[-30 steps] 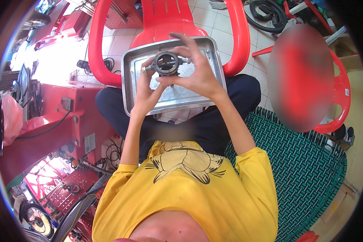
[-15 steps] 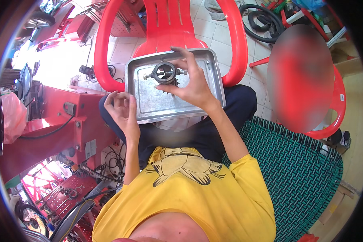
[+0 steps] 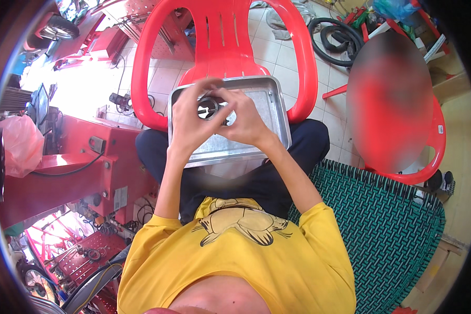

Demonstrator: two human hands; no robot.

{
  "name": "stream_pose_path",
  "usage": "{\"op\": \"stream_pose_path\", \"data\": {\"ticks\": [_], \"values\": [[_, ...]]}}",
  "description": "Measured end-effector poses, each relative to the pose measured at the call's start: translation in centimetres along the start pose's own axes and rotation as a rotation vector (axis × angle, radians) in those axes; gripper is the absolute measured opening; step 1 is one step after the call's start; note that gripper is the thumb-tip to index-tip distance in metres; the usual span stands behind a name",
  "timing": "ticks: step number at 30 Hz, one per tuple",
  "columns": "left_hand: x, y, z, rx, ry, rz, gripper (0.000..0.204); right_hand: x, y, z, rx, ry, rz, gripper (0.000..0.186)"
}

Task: The person holds a motorcycle wheel hub over a tray, using a thin metal rod to manipulate the internal components and turning the hub over by hand to check its alignment.

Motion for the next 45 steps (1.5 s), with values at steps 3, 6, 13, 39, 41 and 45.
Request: {"op": "stream_pose_path", "data": {"ticks": [3,6,13,39,41,45], "values": [[-0.2,0.1,0.6,0.149,0.011,-0.053,0.051,-0.8,-0.2,-0.5,0.058,0.204,0.108,0.065],[-0.6,-0.5,0.9,0.125,0.038,-0.046,0.057,-0.9,-0.1,-1.2,0.121,0.202,0.030,0.065],[0.2,-1.2,1.1,0.108,-0.321,-0.152,0.070,-2.0,-0.4,-1.0,0.137,0.242,0.035,0.065],[3.0,-6.0,2.2,0.081,-0.718,-0.131,0.072,-2.2,-4.1,0.8,0.101,0.308,0.238,0.068],[2.9,-6.2,2.5,0.119,-0.715,-0.147,0.066,-2.7,-4.7,0.6,0.098,0.265,0.274,0.067],[3.5,-6.4,3.3,0.094,-0.744,-0.181,0.066,-2.6,-4.8,0.8,-0.049,0.287,0.127,0.064]]}}
Point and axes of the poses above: each hand's wrist, its own y-axis towards the middle knuckle, its own z-axis out of the palm, x = y × z, the point moved 3 cm from there along y, towards the middle knuckle, and after that the axes turned 9 degrees about z, right-handed, at the moved point
